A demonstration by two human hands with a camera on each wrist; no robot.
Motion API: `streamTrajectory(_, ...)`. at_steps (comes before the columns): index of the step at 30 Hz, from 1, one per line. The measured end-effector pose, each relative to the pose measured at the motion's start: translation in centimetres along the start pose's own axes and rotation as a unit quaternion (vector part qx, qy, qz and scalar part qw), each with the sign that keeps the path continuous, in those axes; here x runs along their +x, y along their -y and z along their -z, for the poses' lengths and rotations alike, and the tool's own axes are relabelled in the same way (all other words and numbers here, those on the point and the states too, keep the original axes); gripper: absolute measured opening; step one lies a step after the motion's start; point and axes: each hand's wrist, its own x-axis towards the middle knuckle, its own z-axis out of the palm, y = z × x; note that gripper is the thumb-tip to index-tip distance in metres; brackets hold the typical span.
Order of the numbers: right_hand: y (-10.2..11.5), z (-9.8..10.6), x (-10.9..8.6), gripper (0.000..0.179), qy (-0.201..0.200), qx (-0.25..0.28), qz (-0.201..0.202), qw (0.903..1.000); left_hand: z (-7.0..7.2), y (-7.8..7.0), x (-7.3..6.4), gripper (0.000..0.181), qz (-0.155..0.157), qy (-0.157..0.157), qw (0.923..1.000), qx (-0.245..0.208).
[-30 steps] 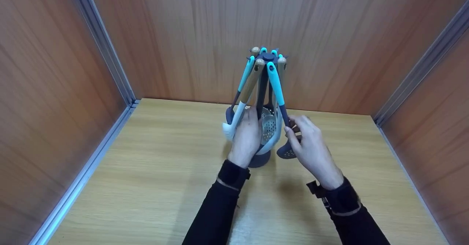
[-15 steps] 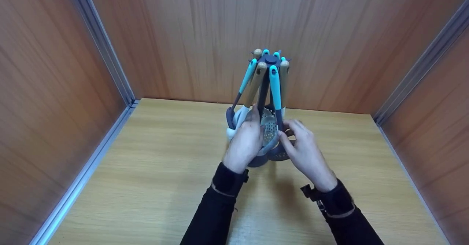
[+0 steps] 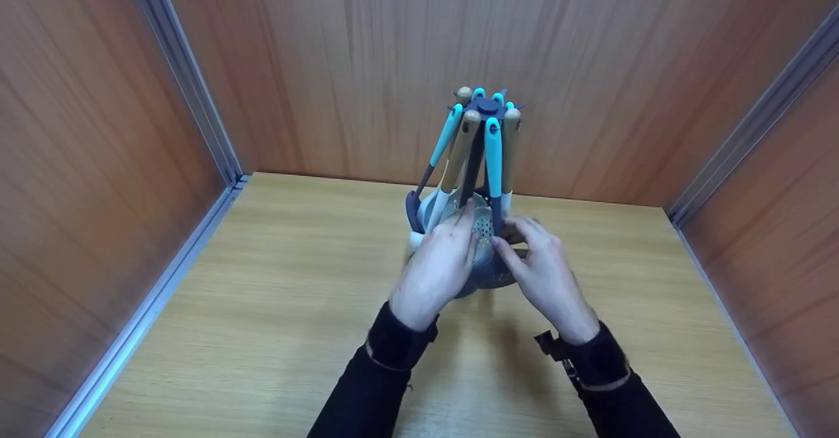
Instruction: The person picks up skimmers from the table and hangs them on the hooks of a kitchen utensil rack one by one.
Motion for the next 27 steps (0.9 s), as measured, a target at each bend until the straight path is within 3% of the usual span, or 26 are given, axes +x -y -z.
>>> streamTrajectory(11, 0.6, -0.4, 0.2, 0.041, 0.017, -0.033, 0.006, 0.9993, 2.6, 0.5, -2.4, 0.039, -0.037, -0.065, 0.9972, 0.002)
streamTrajectory(14, 0.6, -0.1, 0.2, 0.041, 0.019, -0.036, 0.012, 0.9991, 3.3, 0.9, -2.8, 0.037, -0.034, -0.076, 0.9965, 0.009)
streamTrajectory(20, 0.3, 1.0, -0.1, 0.034, 0.0, -0.034, 0.012, 0.9993, 4.6, 2.6, -3.1, 0.031, -0.035, -0.109, 0.9929, 0.032)
streamTrajectory(27, -1.3, 3.6, 0.2, 0.028, -0.047, -0.063, 0.015, 0.9968, 5.6, 5.7, -3.1, 0.024, -0.011, -0.164, 0.984, 0.067)
